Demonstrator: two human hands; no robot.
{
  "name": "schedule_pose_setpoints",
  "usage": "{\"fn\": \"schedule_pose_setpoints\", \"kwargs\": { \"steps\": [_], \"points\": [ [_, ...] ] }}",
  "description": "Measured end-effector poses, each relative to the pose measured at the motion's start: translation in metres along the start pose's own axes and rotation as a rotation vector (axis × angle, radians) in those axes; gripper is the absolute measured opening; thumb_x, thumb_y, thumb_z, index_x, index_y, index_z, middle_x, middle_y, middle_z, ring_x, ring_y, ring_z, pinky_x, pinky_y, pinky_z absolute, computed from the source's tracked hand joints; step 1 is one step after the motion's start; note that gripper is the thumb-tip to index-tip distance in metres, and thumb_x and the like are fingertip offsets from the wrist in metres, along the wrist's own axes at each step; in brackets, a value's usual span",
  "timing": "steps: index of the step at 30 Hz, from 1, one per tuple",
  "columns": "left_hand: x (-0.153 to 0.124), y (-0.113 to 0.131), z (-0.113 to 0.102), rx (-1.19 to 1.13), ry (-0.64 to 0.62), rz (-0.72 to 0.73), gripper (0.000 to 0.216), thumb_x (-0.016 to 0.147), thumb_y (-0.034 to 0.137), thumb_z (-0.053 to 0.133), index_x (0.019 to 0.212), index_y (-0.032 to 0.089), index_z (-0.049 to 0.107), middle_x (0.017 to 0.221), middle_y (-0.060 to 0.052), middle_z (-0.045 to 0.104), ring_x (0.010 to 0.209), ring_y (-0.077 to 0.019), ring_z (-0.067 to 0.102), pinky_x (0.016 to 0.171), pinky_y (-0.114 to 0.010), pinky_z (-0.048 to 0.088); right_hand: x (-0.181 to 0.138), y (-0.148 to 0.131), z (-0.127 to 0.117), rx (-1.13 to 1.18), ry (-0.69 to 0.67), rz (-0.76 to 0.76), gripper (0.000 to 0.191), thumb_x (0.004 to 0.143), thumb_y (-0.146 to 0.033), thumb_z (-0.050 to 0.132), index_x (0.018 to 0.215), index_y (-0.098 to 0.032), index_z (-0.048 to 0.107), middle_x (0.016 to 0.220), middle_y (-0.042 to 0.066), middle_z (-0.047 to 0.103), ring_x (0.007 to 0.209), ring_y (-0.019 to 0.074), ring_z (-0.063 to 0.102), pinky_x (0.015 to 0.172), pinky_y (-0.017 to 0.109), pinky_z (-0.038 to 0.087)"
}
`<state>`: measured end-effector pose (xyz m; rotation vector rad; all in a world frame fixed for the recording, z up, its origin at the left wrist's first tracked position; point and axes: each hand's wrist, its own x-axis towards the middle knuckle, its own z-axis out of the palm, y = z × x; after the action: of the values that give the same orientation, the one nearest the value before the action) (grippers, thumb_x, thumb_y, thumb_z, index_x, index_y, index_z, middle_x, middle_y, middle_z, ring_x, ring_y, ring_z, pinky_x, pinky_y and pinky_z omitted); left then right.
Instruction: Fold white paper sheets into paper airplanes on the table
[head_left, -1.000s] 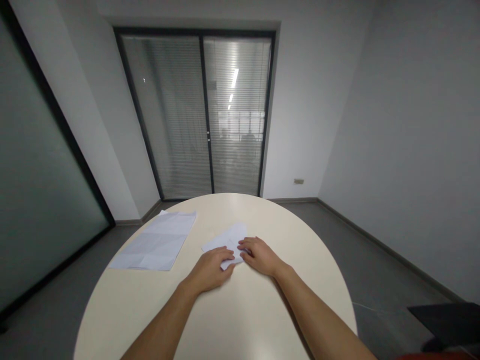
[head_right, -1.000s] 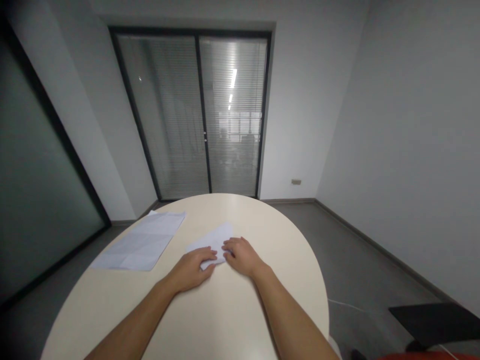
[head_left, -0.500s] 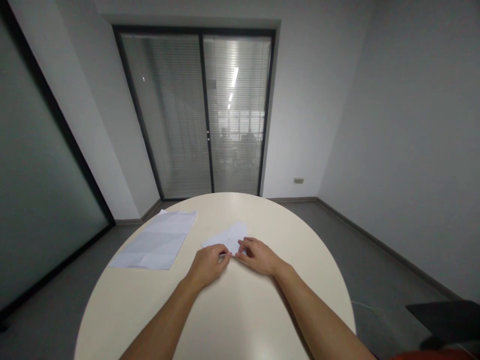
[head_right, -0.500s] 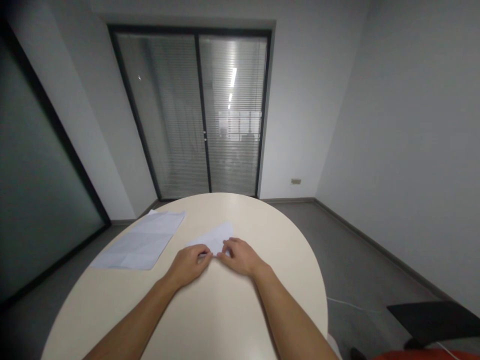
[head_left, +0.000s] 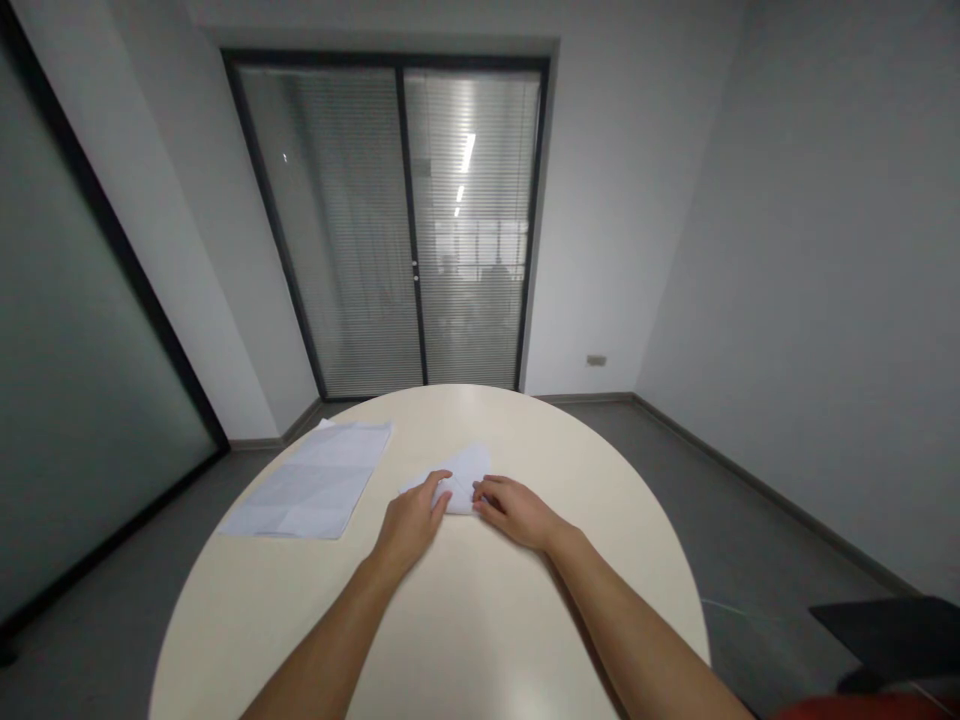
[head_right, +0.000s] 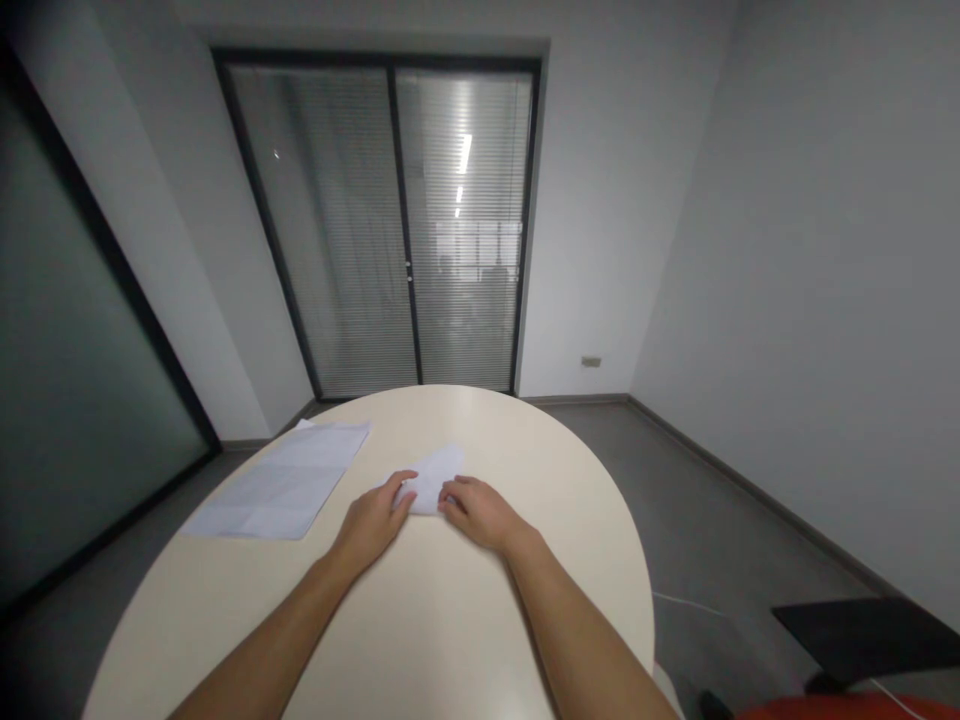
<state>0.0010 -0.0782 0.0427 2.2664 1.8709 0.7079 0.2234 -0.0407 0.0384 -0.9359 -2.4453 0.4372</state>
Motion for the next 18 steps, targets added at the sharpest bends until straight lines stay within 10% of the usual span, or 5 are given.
{"fn": "schedule_pose_setpoints", "kwargs": {
  "steps": [18],
  "points": [
    [0.004, -0.018, 0.023, -0.120, 0.066, 0.172, 0.066, 0.089, 0.011, 0.047, 0.153, 0.023, 0.033, 0.152, -0.011, 0.047, 0.139, -0.0237, 0.044, 0.116, -0.043, 0.037, 0.000, 0.003, 0.004, 0.037, 0.024, 0.047, 0.010, 0.091, -0.023, 0.060, 0.095, -0.019, 0.068, 0.111, 0.010, 0.071, 0.104, 0.0232, 0.063, 0.092, 0.033, 0.045]
  ]
}}
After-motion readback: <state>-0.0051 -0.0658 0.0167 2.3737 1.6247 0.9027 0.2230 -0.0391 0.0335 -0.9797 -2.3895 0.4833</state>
